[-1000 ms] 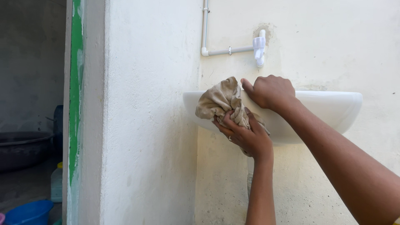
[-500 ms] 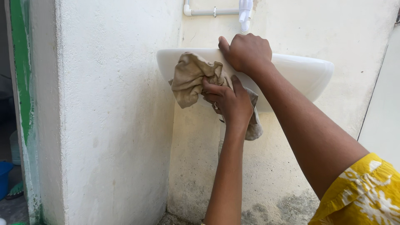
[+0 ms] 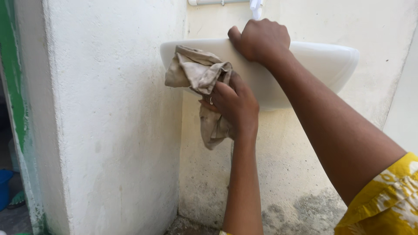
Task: The person wipes a white wall-mounted sink with a cloth, cleaning the basin, faucet, and surrounding wall. They then pick up several bottles and tubes from the floor, wipe them with the cloth, and place them on the sink.
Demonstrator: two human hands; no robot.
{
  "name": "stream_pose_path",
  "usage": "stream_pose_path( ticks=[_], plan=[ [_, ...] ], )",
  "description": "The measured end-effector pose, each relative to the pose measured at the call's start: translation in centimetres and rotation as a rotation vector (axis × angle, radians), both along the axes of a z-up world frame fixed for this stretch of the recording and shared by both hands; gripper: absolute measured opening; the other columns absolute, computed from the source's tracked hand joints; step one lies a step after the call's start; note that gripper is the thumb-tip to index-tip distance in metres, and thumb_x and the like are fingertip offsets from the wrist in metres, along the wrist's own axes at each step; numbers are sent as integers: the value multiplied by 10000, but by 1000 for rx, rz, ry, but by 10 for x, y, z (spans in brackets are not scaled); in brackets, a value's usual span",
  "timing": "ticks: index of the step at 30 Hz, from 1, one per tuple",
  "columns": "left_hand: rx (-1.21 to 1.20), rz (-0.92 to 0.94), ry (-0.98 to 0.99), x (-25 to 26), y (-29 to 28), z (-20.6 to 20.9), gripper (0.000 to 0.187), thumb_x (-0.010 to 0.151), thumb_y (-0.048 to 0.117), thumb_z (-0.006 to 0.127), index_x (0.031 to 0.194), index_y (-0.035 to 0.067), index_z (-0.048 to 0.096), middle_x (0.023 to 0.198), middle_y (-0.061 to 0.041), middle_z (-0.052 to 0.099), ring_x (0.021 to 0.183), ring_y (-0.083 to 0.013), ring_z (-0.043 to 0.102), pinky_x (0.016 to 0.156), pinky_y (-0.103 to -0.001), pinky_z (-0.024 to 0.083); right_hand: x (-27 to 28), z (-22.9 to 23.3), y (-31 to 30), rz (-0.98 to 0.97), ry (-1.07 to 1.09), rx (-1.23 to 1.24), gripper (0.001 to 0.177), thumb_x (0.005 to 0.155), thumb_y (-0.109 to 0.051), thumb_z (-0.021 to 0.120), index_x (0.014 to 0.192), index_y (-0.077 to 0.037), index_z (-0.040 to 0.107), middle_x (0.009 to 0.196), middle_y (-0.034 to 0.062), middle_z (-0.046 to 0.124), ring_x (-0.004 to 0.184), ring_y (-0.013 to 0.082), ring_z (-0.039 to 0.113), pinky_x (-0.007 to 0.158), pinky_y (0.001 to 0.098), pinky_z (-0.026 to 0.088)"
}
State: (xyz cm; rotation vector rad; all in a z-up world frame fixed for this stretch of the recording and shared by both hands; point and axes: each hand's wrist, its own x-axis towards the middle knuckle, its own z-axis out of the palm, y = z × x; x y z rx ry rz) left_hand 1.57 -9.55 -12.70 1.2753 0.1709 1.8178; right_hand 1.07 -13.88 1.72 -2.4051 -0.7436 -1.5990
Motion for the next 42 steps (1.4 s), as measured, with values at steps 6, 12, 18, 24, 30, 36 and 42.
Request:
stream_pose_path(
  ticks=[6,12,18,24,30,36,42],
  plan=[
    [-285,-419,-427,12,-13,20,722,1057,403,418,1555,-42,142,1545,-309,309,1418,-443,404,1125,-571,386,-6,8,-4,-25,46,49,617,966,-542,410,1057,-24,733,958,212,734,842,365,697,789,518,521],
    [-548,-783,-679,37,32,17,630,1013,377,405,1505,39,202,1455,-217,465,1305,-319,563,1031,-415,547,-17,2,-9,-81,95,46,626,989,-529,393,1056,-22,756,975,210,741,875,351,712,832,503,527],
    [-693,-1178,-701,147,160,-6,496,1020,359,386,1424,73,416,1451,-138,527,1263,-298,582,1059,-428,516,-26,4,-12,-98,116,69,617,950,-536,411,1090,-33,741,1015,208,725,933,361,692,849,503,510],
    [-410,-1309,-377,212,283,16,474,1046,292,379,1320,-13,617,1396,-166,629,1217,-300,624,1014,-396,532,-27,2,-6,-111,215,93,597,929,-505,418,1123,-42,740,1041,188,742,949,339,711,864,492,530],
    [-446,-864,-476,110,141,-2,546,1089,360,472,1500,9,400,1208,-262,600,876,-237,522,789,-392,488,-21,2,-4,-93,204,64,591,929,-493,418,1097,-32,746,1027,200,737,934,347,697,842,495,524],
    [72,-6,-129,11,41,21,622,1068,338,463,1589,49,283,1598,-292,301,1535,-493,174,1233,-611,50,-18,-2,-7,-113,254,28,631,1002,-476,350,1098,-7,761,1035,229,763,935,364,732,861,504,539],
    [197,136,-97,8,86,46,518,1051,412,511,1457,90,513,1500,-257,447,1487,-470,333,1267,-626,92,-19,4,-5,-176,343,-11,629,996,-480,317,1199,-59,738,1206,222,718,1086,372,695,961,504,518]
  ],
)
